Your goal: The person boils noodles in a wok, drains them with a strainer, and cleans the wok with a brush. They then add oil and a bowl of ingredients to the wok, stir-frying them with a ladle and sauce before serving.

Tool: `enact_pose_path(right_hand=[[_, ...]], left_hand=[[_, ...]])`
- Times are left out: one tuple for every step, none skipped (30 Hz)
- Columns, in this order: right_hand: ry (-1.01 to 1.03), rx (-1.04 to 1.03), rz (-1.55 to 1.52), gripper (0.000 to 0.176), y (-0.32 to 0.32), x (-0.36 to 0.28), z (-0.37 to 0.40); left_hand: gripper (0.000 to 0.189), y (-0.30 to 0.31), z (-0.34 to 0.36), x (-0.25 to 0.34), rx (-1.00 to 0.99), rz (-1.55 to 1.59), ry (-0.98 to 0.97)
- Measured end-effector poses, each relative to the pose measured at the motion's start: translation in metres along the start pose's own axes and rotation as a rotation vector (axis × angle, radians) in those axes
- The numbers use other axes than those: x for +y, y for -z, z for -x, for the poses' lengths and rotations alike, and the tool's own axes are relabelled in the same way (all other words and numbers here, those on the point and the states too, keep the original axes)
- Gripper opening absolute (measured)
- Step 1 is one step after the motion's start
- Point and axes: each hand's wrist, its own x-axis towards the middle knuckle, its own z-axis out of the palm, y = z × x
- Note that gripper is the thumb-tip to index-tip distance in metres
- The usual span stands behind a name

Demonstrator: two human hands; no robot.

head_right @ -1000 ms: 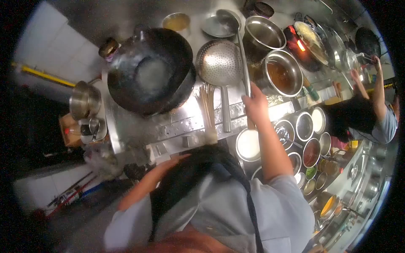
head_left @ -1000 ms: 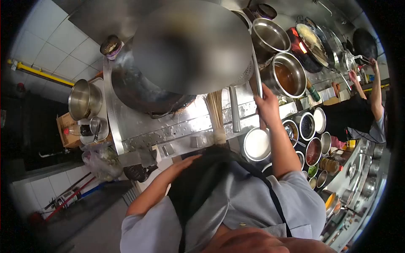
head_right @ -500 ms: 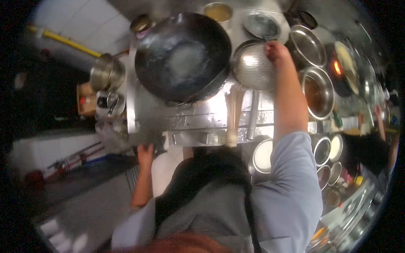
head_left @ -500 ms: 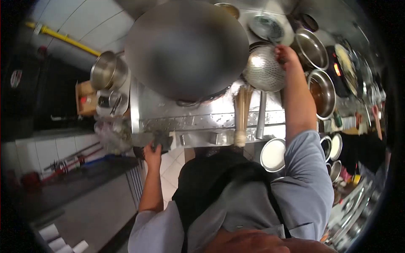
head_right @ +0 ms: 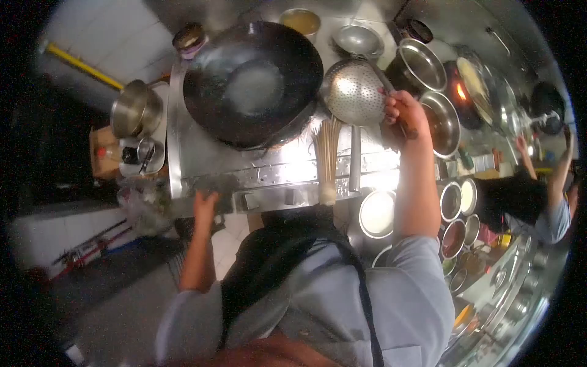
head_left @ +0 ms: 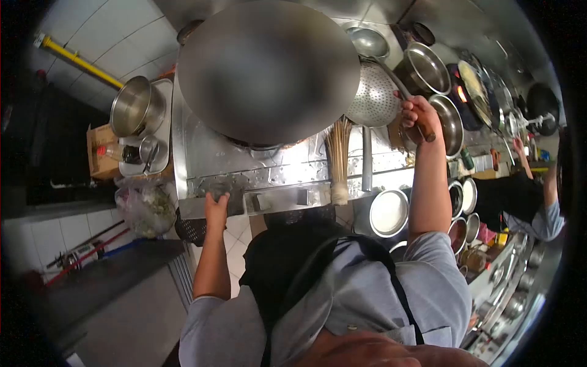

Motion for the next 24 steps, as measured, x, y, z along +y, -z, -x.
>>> enact_pose_path(right_hand=[[-0.016,-0.048,0.031,0.035,-0.006,0.004,0.016],[-0.035,-0.101,0.062,0.031,-0.014,0.008,0.029],[-0.024,-0.095,0.06,0.031,-0.026,0.015,0.046],[-0.003,-0.094,0.095,0.031,-0.039,0.021,0.062],[0.017,-0.093,0.131,0.03,-0.05,0.026,0.075],[0.003,-0.077,0.167,0.026,-0.057,0.031,0.085],[0.009,-0.069,0.163,0.026,-0.064,0.039,0.093],[0.04,-0.027,0.259,0.031,-0.072,0.048,0.102],[0.07,0.014,0.356,0.036,-0.08,0.058,0.109],[0.088,0.056,0.41,0.033,-0.095,0.065,0.121],[0.07,0.009,0.437,0.034,-0.098,0.071,0.124],[0.066,0.013,0.505,0.036,-0.1,0.077,0.127],[0.061,0.018,0.572,0.037,-0.101,0.084,0.131],[0.055,0.021,0.649,0.042,-0.106,0.09,0.135],[0.053,0.064,0.727,0.056,-0.106,0.099,0.137],[0.101,0.096,0.86,0.059,-0.104,0.11,0.138],[0.146,0.133,0.99,0.063,-0.097,0.124,0.137],[0.145,0.156,1.102,0.063,-0.084,0.138,0.131],[0.159,0.205,1.253,0.064,-0.091,0.147,0.136],[0.106,0.277,1.399,0.075,-0.114,0.148,0.146],[0.318,0.269,1.596,0.075,-0.087,0.174,0.135],[0.363,0.306,1.586,0.073,-0.079,0.192,0.13],[0.342,0.332,1.671,0.069,-0.073,0.206,0.126],[0.316,0.342,1.618,0.065,-0.06,0.224,0.115]], left_hand=[[0.05,-0.007,0.001,0.002,0.077,0.237,0.035],[0.05,-0.013,0.007,0.022,0.067,0.24,0.025],[0.046,-0.015,0.02,0.058,-0.044,0.446,0.119],[0.041,-0.016,0.027,0.083,-0.157,0.651,0.213],[0.041,-0.015,0.027,0.09,-0.168,0.651,0.205],[0.038,-0.014,0.026,0.094,-0.277,0.657,0.213],[0.036,-0.012,0.029,0.1,-0.388,0.659,0.225],[0.037,-0.01,0.039,0.12,-0.358,0.678,0.231],[0.037,-0.007,0.042,0.122,-0.366,0.673,0.229],[0.037,-0.003,0.044,0.123,-0.36,0.678,0.227],[0.037,0.003,0.044,0.121,-0.351,0.685,0.222],[0.037,0.008,0.043,0.115,-0.353,0.684,0.219],[0.039,0.011,0.041,0.103,-0.339,0.696,0.219],[0.04,0.016,0.04,0.094,-0.328,0.707,0.217],[0.04,0.022,0.039,0.086,-0.335,0.705,0.211],[0.042,0.029,0.039,0.08,-0.333,0.745,0.237],[0.044,0.037,0.039,0.07,-0.335,0.781,0.266],[0.044,0.045,0.036,0.055,-0.354,0.773,0.263],[0.045,0.053,0.03,0.038,-0.344,0.82,0.321],[0.046,0.058,0.029,0.027,-0.35,0.857,0.381],[0.047,0.062,0.034,0.029,-0.418,0.962,0.347],[0.047,0.067,0.041,0.036,-0.491,1.065,0.321],[0.047,0.07,0.043,0.04,-0.557,1.039,0.325],[0.046,0.073,0.045,0.043,-0.523,1.113,0.358]])
